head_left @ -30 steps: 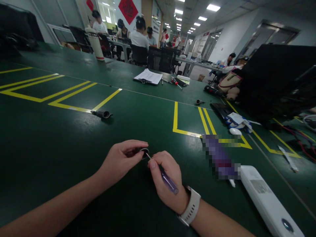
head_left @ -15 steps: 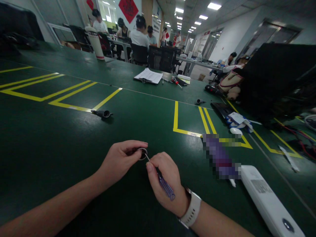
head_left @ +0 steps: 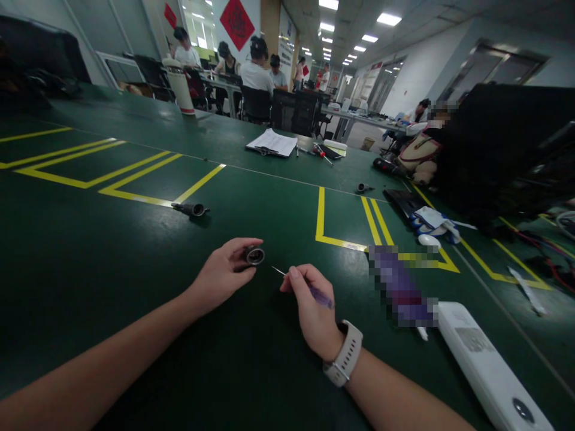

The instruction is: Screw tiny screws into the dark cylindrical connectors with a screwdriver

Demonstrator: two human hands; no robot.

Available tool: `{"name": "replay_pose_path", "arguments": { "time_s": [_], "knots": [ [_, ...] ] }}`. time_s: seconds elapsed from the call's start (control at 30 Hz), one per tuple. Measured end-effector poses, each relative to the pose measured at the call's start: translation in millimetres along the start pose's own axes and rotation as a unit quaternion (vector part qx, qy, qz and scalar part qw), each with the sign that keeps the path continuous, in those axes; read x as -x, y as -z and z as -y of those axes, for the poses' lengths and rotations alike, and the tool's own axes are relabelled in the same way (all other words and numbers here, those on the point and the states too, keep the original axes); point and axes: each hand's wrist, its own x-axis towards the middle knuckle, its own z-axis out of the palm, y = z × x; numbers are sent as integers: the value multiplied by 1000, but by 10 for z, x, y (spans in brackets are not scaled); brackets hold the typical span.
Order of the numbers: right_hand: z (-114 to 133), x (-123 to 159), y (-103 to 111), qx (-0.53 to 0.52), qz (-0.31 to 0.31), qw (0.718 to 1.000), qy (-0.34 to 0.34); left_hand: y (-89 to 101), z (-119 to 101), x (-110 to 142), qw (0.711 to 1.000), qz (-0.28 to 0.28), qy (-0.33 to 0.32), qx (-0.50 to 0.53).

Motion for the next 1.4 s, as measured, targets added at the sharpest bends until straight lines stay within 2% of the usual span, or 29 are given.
{"name": "replay_pose_path", "arguments": {
  "time_s": [0.13,0.27,0.33,0.53,0.73,0.87,1.0,1.1,1.23,1.4],
  "knots": [
    [-37,-40,-6,-62,17,997,-51,12,103,-42,997,-19,-67,-35],
    [-45,-6,16,-68,29,996,-46,-29,125,-67,990,-50,-98,-87],
    [-57,11,29,-70,38,996,-45,-29,113,-102,982,-48,-118,-136],
    [-156,23,28,-89,31,994,-63,27,120,-308,928,-4,-172,-330],
    [-112,50,37,-118,64,989,-56,31,153,-436,889,16,-245,-386],
    [-40,77,47,-92,88,991,-37,52,153,-410,899,14,-230,-373],
    [-4,96,28,-104,119,987,-16,78,148,-354,920,30,-184,-346],
    [-1,92,10,-114,127,985,-19,81,142,-329,924,19,-147,-353],
    [-20,88,3,-139,115,983,-29,81,131,-316,902,-3,-153,-404],
    [26,132,20,-158,108,981,-31,81,108,-303,868,21,-204,-453]
  ]
}}
